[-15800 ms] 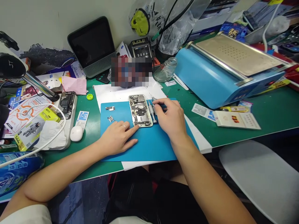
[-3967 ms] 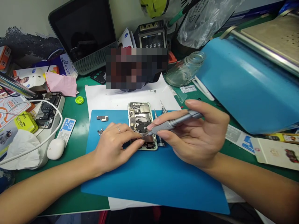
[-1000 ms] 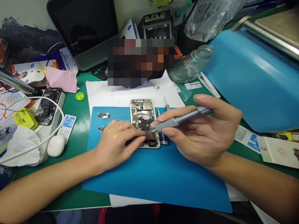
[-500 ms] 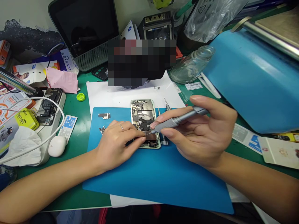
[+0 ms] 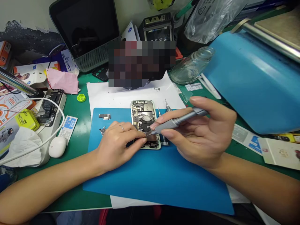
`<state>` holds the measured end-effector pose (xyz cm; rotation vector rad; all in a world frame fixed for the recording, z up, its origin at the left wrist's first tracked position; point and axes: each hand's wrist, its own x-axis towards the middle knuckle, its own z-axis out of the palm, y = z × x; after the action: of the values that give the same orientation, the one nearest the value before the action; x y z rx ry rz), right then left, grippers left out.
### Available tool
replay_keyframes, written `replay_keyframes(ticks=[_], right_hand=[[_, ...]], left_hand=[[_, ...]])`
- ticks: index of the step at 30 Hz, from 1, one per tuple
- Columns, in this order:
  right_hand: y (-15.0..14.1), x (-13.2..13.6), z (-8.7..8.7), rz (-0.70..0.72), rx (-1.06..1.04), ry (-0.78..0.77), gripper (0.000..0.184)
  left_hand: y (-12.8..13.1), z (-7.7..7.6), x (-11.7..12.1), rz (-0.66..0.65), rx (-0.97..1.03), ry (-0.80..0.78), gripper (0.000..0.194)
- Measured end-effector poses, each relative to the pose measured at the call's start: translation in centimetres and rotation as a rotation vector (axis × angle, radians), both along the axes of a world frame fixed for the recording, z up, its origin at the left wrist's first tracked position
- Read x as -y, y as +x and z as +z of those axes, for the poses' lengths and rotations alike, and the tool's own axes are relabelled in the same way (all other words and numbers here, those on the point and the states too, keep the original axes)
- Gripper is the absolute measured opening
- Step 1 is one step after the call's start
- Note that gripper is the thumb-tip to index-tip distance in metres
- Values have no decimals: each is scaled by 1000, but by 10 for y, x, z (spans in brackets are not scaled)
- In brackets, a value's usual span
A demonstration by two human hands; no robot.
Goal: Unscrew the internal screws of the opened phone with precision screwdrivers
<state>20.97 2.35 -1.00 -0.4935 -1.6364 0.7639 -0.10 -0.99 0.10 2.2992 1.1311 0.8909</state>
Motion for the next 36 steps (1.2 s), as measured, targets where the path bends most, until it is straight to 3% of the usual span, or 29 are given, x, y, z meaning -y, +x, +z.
replay_keyframes(ticks=[20, 25, 29, 33, 36], right_hand=[[0, 0, 1, -44, 32, 22, 70], [3, -2, 3, -28, 116, 99, 80], [5, 1, -2, -11, 230, 209, 87], [4, 5, -7, 6, 328, 228, 86], [1, 6, -7, 32, 352, 233, 85]], left_hand=[[0, 4, 2, 36, 57, -59, 10], [0, 9, 0, 145, 169, -149, 12], [1, 6, 4, 68, -51, 57, 5], [4, 7, 25, -121, -265, 385, 23], [6, 8, 43, -190, -326, 469, 20]])
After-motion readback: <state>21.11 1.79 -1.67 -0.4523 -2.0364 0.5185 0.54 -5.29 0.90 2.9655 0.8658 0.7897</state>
